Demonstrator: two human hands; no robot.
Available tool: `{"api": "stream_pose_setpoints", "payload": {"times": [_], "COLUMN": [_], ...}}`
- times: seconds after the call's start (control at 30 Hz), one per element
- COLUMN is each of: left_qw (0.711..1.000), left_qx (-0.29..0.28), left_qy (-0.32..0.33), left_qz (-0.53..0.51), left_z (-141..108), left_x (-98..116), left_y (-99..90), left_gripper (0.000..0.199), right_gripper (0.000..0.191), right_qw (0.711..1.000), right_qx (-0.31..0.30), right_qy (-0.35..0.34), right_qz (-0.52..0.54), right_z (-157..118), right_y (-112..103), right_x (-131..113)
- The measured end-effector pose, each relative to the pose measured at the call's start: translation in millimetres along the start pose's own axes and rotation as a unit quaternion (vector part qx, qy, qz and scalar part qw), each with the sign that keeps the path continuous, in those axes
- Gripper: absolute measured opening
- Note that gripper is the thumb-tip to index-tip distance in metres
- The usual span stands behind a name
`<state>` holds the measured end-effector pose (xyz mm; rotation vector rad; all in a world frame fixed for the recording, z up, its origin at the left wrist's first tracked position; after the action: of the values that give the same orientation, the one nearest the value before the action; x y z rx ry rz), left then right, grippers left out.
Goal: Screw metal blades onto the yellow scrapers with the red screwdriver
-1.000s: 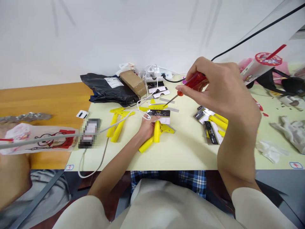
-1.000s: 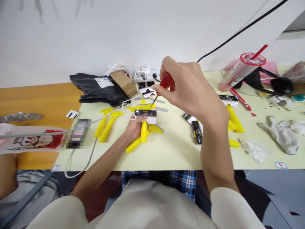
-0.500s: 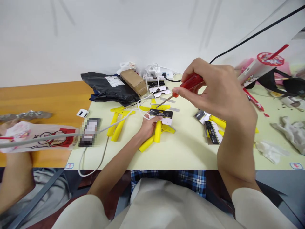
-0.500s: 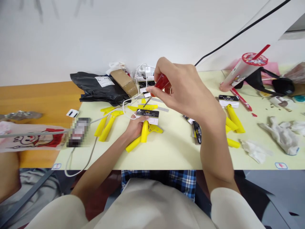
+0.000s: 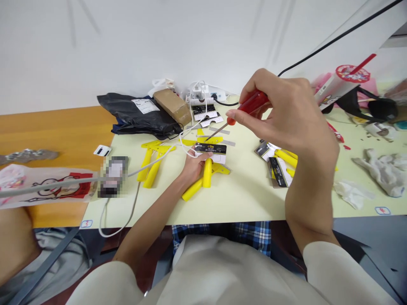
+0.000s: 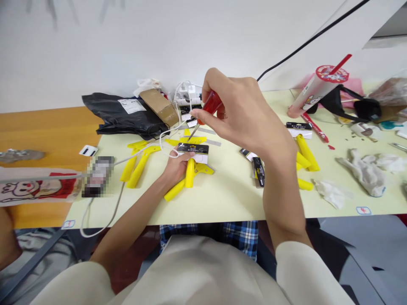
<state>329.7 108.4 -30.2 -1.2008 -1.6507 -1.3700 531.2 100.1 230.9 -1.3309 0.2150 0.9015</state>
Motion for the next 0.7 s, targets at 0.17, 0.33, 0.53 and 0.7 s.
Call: {"api": "stream_pose_setpoints", "payload": {"times": [0.17, 0.33, 0.53, 0.7], "left_qw": [1.0, 0.998, 0.985, 0.958], "left_qx": [0.005, -0.019, -0.014, -0.021], "left_qy": [0.027, 0.018, -0.052, -0.035], "left_qz": [0.006, 0.062, 0.166, 0.282], "left_z": [9, 27, 31, 21], "left_x": [13, 33, 39, 46], "left_y": [-11.2, -38.2, -65.0, -73.6], "left_gripper": [0.057, 0.047, 0.045, 0.059], "right_gripper": [0.032, 0.019, 0.015, 0.023], "right_qw": [1.0, 0.999, 0.996, 0.987], "right_qx": [0.008, 0.024, -0.074, -0.144], "right_qy": [0.026, -0.018, -0.031, -0.051], "right_qz": [-0.01, -0.019, -0.051, -0.044], "right_z": [-3, -7, -5, -2], "right_y": [-6, -10, -2, 12], "right_x": [-2, -3, 1, 3]}}
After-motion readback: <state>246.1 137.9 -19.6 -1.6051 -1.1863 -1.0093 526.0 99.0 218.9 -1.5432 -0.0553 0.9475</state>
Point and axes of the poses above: each hand's wrist, its own z-axis towards the middle knuckle, its own y-axis out of the palm, x = y × z, the point moved 5 cm from there along z, towards the middle knuckle, and after that the axes turned 11 degrees about z, right-handed, at the moved point
